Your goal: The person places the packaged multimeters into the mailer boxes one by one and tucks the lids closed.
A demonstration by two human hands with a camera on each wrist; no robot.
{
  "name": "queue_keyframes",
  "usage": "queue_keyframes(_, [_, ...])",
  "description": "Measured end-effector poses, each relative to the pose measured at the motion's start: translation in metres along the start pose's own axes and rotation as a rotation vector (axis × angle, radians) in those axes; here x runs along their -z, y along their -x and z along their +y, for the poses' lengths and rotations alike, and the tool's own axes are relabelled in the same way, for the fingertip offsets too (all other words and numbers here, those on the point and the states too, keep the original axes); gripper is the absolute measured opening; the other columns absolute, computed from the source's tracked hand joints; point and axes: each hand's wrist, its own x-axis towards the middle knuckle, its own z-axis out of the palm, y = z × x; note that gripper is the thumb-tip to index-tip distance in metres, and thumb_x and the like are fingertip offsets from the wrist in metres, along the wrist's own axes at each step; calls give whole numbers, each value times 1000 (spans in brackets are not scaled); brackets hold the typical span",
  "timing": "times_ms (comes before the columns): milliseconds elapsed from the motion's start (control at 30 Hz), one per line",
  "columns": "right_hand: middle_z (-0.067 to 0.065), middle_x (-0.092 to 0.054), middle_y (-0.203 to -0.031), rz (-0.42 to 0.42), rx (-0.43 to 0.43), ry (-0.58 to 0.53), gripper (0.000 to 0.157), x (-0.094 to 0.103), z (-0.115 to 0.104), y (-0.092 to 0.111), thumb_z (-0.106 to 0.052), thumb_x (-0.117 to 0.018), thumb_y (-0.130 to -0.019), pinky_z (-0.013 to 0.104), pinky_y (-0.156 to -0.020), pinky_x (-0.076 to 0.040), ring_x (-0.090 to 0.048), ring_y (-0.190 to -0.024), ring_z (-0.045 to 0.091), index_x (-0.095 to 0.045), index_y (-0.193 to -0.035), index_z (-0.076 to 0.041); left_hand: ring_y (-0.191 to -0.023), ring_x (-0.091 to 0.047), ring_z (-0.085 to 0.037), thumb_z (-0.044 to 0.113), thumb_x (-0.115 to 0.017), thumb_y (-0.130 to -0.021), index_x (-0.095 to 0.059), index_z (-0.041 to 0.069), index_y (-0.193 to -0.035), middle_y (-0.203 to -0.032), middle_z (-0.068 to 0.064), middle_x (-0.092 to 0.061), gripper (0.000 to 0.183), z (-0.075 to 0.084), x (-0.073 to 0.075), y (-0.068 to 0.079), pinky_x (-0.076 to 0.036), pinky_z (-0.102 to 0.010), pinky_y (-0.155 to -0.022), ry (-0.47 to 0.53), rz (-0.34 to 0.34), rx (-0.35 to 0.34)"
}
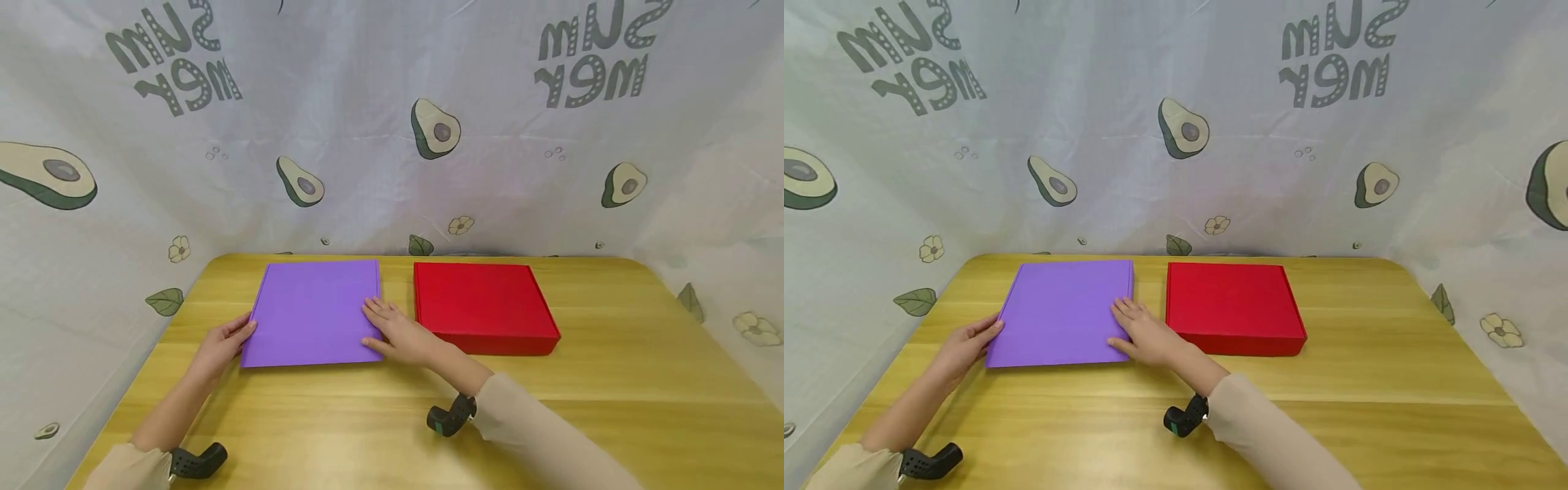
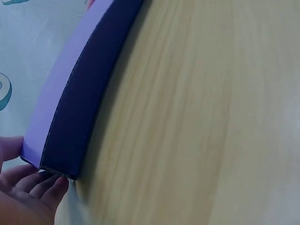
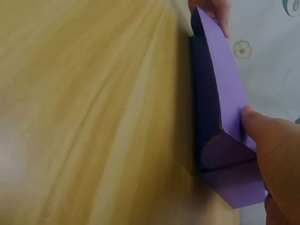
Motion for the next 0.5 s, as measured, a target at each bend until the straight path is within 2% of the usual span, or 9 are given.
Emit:
queue_keyframes(100, [19, -22, -150, -51, 25, -46, 66, 3, 7, -1, -33, -52, -94, 46, -112, -15, -15, -139, 31, -27, -142, 4, -133, -29, -32, 30, -41, -99, -19, -6, -143, -147, -25, -23, 61, -1, -1, -1, -38, -32, -100, 18, 1, 2])
queue_keyframes(233, [19, -27, -148, -56, 54, -70, 63, 7, 13, -3, -28, -56, -92, 46, -111, -18, -20, -138, 29, -32, -140, 4, -133, -28, -33, 29, -41, -99, -19, -6, -143, -147, -25, -22, 61, 0, 0, 0, -39, -31, -100, 41, -13, 14])
queue_keyframes(400, [19, -37, -142, -9, 95, 37, 59, 5, 13, -3, -26, -59, -90, 43, -109, -25, -31, -134, 30, -39, -137, 4, -132, -28, -31, 26, -42, -99, -19, -6, -143, -147, -25, -21, 59, 0, 0, 0, -41, -26, -97, 71, -24, 34])
queue_keyframes(500, [17, -39, -142, 3, 92, 75, 59, 4, 12, -2, -26, -61, -89, 41, -108, -27, -33, -133, 29, -40, -137, 2, -132, -27, -32, 26, -43, -99, -19, -7, -143, -146, -27, -21, 60, -1, 0, 0, -40, -27, -97, 76, -25, 32])
